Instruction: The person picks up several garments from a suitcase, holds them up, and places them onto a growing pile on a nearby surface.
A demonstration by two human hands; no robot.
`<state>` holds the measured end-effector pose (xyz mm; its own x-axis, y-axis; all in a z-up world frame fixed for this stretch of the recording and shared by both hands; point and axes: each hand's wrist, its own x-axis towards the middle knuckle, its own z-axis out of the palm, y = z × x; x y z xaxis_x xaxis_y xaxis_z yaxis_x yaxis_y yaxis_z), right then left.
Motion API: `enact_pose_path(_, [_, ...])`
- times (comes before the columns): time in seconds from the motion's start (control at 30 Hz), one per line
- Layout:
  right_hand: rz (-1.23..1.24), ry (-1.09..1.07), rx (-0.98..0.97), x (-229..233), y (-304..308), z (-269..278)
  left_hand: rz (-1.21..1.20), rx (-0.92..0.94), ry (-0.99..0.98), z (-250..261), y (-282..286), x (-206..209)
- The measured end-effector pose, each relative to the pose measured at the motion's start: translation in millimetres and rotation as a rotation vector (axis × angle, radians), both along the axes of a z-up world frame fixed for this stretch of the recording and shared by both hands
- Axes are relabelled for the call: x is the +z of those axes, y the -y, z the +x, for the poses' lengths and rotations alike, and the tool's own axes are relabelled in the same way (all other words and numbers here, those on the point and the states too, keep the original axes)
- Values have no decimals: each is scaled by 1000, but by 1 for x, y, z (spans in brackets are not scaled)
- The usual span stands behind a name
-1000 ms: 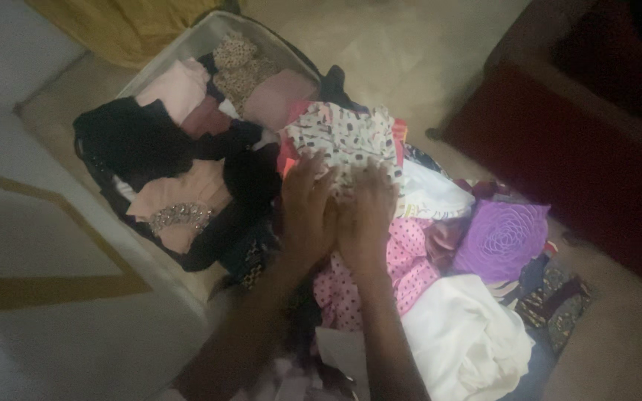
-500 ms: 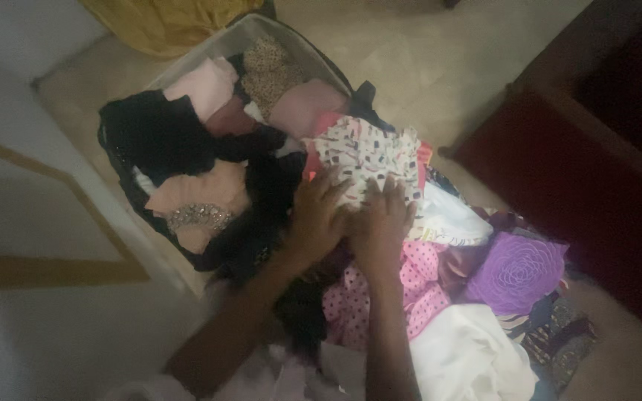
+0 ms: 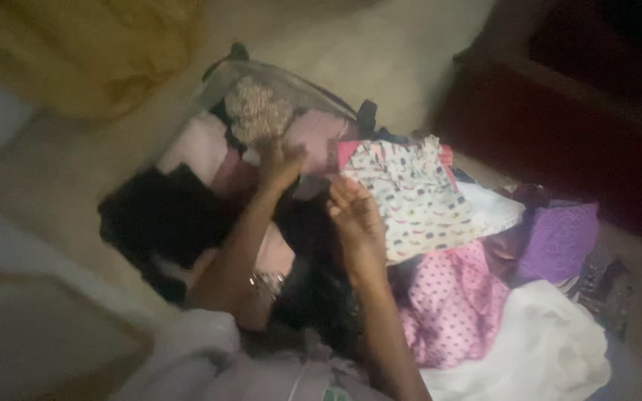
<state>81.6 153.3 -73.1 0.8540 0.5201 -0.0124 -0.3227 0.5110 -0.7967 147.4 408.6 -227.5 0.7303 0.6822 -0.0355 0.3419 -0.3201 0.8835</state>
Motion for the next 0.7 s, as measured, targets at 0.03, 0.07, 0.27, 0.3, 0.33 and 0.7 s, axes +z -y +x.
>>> enact_pose_path(0.03, [-1, -18, -18, -9, -14, 2, 50, -13, 17, 11, -9, -14])
enact_pose_path(0.07, [-3, -46, -33, -19, -27, -2, 99, -24, 26, 14, -13, -31])
enact_pose_path(0.27, [-37, -181, -197, -54, -72, -15, -288, -131, -83, 22, -38, -81])
enact_pose_path(0.3, [-72, -166, -211, -54, -74, -15, -444, -166, -104, 25, -41, -80])
enact_pose_path(0.33, [-63, -174, -231, -55, -76, -19, -611, -233, -26, 20, -41, -79])
enact_pose_path(0.7, [-115, -198, -262, 24, -55, -23, -1412, -334, 400, -26, -19, 70])
